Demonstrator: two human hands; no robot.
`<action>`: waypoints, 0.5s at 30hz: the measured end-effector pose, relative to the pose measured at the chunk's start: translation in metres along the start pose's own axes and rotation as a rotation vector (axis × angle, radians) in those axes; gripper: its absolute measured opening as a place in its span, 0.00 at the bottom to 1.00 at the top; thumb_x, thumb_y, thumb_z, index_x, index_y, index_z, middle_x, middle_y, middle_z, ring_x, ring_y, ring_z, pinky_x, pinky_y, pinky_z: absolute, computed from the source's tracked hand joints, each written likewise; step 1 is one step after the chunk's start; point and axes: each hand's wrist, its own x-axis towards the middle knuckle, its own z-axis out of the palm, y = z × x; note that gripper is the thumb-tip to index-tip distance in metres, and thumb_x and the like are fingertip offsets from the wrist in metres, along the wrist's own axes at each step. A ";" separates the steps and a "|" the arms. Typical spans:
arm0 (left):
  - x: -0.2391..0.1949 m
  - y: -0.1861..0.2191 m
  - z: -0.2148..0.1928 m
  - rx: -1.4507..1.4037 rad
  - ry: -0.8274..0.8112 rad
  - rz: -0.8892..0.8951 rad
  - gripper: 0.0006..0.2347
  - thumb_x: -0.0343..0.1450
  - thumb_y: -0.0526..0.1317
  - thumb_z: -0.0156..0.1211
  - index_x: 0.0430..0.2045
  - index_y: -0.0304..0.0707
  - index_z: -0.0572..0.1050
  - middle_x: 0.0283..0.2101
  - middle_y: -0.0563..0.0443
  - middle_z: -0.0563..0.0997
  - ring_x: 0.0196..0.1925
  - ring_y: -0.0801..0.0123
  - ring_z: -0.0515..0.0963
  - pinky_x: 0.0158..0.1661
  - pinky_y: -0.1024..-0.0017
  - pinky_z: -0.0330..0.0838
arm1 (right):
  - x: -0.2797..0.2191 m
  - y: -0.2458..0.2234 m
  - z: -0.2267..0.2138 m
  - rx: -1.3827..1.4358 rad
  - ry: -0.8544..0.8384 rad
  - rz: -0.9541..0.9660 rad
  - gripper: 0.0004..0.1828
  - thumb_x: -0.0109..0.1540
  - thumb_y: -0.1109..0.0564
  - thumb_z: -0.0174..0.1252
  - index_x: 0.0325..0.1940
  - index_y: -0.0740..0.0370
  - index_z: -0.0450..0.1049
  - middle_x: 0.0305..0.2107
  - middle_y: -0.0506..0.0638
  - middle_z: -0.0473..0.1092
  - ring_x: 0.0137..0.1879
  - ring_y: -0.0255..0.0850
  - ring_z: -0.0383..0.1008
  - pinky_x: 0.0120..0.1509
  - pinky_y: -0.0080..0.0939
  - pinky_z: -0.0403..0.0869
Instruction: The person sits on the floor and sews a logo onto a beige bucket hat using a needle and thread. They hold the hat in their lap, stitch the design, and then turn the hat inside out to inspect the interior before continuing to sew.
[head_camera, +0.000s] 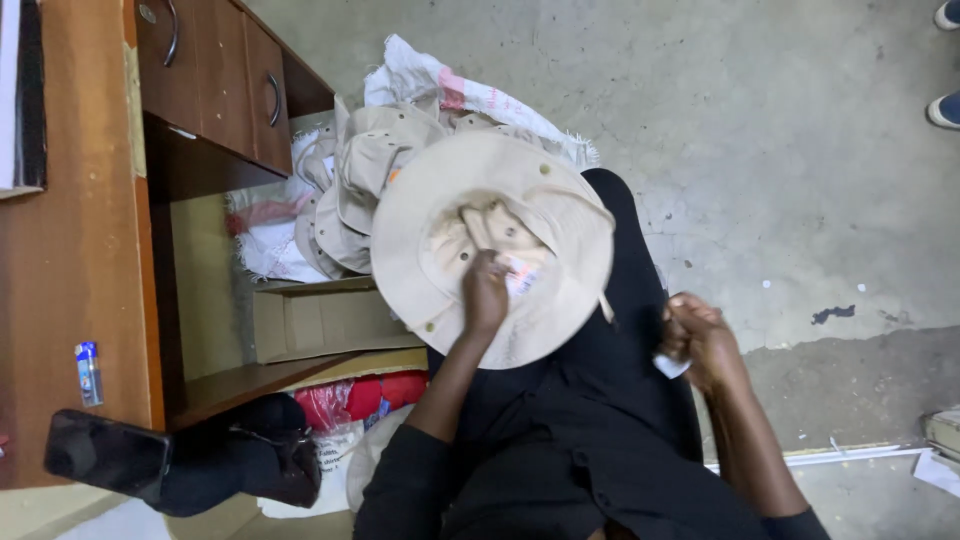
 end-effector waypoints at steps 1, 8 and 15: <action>-0.011 0.004 0.007 0.003 -0.001 -0.004 0.10 0.71 0.24 0.55 0.45 0.23 0.77 0.41 0.26 0.82 0.48 0.35 0.83 0.50 0.52 0.76 | -0.001 -0.010 0.003 0.001 0.000 0.005 0.09 0.73 0.55 0.48 0.42 0.60 0.69 0.17 0.36 0.48 0.17 0.28 0.53 0.20 0.28 0.58; -0.038 0.036 0.023 -0.164 -0.480 0.146 0.08 0.74 0.44 0.66 0.44 0.48 0.79 0.43 0.50 0.85 0.50 0.51 0.84 0.53 0.53 0.75 | 0.023 -0.008 0.071 -1.156 -0.049 -0.470 0.16 0.60 0.54 0.69 0.52 0.51 0.83 0.39 0.63 0.79 0.49 0.67 0.78 0.58 0.64 0.75; -0.102 0.050 0.001 0.274 -0.770 0.206 0.14 0.77 0.37 0.54 0.57 0.52 0.75 0.48 0.47 0.84 0.49 0.45 0.86 0.49 0.48 0.80 | 0.056 0.028 0.052 -1.487 -0.169 -0.169 0.23 0.66 0.35 0.59 0.55 0.50 0.83 0.41 0.68 0.80 0.52 0.71 0.79 0.59 0.69 0.76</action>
